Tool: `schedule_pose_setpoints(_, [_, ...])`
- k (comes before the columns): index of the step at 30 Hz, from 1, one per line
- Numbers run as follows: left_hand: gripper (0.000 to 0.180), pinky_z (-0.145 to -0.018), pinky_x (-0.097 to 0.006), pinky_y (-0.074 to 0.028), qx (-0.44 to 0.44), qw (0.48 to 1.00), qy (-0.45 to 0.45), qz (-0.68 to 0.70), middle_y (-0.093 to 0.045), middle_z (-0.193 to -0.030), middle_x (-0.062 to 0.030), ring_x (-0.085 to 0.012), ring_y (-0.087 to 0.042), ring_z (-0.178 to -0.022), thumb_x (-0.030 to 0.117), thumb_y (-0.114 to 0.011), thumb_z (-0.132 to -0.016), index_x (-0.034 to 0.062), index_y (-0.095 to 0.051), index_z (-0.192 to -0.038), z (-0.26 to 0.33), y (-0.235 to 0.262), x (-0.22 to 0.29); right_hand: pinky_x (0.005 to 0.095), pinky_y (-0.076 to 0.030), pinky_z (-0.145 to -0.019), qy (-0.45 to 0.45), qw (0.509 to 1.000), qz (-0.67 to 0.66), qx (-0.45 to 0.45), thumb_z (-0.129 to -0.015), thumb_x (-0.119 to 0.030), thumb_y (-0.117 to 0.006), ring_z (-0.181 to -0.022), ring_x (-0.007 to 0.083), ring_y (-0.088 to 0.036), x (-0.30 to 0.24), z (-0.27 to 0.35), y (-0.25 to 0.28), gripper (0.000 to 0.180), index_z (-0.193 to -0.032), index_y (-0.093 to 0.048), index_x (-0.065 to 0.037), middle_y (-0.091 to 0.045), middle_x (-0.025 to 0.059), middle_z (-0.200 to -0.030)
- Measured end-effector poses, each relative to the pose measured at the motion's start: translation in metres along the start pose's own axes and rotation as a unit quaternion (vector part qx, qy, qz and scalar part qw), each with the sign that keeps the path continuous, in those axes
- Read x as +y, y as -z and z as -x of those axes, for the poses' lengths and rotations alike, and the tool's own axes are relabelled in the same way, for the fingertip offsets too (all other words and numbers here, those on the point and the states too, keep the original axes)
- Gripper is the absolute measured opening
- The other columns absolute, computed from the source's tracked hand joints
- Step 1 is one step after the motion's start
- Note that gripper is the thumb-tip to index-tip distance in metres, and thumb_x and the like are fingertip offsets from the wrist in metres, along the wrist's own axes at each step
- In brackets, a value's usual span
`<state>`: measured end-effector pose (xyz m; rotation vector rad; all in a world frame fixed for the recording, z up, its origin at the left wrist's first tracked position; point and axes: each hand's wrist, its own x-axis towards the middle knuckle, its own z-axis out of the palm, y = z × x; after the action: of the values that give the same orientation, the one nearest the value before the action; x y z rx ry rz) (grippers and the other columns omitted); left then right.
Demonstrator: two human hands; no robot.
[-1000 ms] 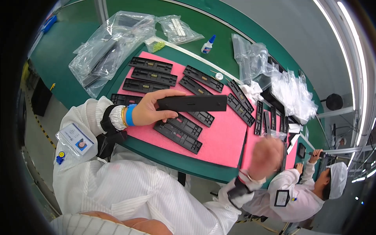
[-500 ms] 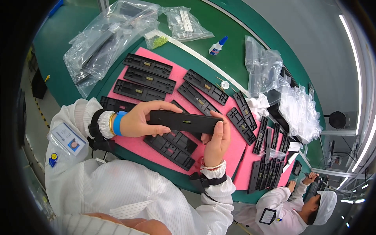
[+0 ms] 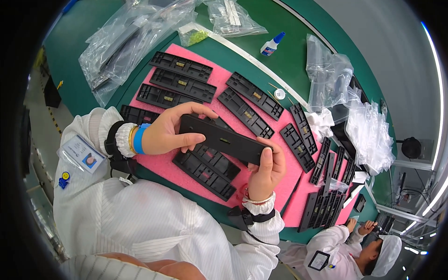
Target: Assembling small electrical contacts into black plastic component housings at a factory workstation.
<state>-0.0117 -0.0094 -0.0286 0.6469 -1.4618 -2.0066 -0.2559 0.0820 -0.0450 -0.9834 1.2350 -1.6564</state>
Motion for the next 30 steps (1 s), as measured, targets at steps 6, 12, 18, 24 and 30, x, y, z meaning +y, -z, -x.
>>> schedule_pose_setpoints(6, [0.052,-0.059,-0.020,-0.045,0.044,0.999,-0.018,0.027,-0.057,-0.084,0.0010,-0.0039,-0.052,-0.065,0.011,-0.065,-0.099,0.0085,-0.043,-0.146,0.001,-0.002,-0.004,0.0202,-0.037,-0.050,-0.001,1.000,0.017,0.016,-0.106,-0.021,-0.054,-0.054,0.0057,-0.048,-0.001,0.003,-0.001,0.026,-0.113,-0.063,0.002,-0.062,0.0034,-0.077])
schedule_pose_setpoints(12, [0.055,-0.060,-0.021,-0.045,0.084,0.992,-0.075,0.050,-0.057,-0.097,-0.0028,-0.0050,-0.051,-0.066,0.010,-0.057,-0.103,0.0091,-0.033,-0.152,0.003,-0.001,-0.009,0.0193,-0.044,-0.051,-0.037,0.999,0.019,-0.014,-0.103,-0.019,-0.061,-0.059,0.0079,-0.057,-0.003,0.004,0.003,0.023,-0.111,-0.064,0.001,-0.068,0.0063,-0.087])
schedule_pose_setpoints(18, [0.067,-0.073,-0.025,-0.052,0.101,0.984,-0.132,0.058,-0.059,-0.119,-0.0075,-0.0093,-0.059,-0.090,0.004,-0.058,-0.101,0.0089,-0.023,-0.158,0.003,-0.003,-0.007,0.0206,-0.046,-0.051,-0.122,0.978,0.064,-0.154,-0.100,-0.017,-0.065,-0.063,0.0133,-0.068,-0.011,0.004,-0.006,0.019,-0.105,-0.052,-0.003,-0.072,0.0139,-0.090])
schedule_pose_setpoints(24, [0.075,-0.091,-0.028,-0.052,0.067,0.981,-0.182,0.027,-0.061,-0.121,-0.0087,-0.0136,-0.062,-0.106,-0.002,-0.058,-0.098,0.0064,-0.018,-0.160,-0.003,0.001,-0.016,0.0200,-0.044,-0.051,-0.156,0.955,0.085,-0.237,-0.098,-0.013,-0.068,-0.065,0.0125,-0.067,-0.006,0.003,-0.006,0.019,-0.104,-0.053,-0.003,-0.074,0.0165,-0.089])
schedule_pose_setpoints(30, [0.071,-0.090,-0.027,-0.052,0.061,0.980,-0.189,0.000,-0.062,-0.116,-0.0081,-0.0128,-0.063,-0.104,-0.004,-0.061,-0.097,0.0018,-0.027,-0.158,-0.004,0.001,-0.020,0.0171,-0.039,-0.055,-0.168,0.951,0.079,-0.247,-0.095,-0.009,-0.073,-0.066,0.0006,-0.055,-0.001,0.005,-0.004,0.020,-0.099,-0.056,0.000,-0.074,0.0089,-0.093])
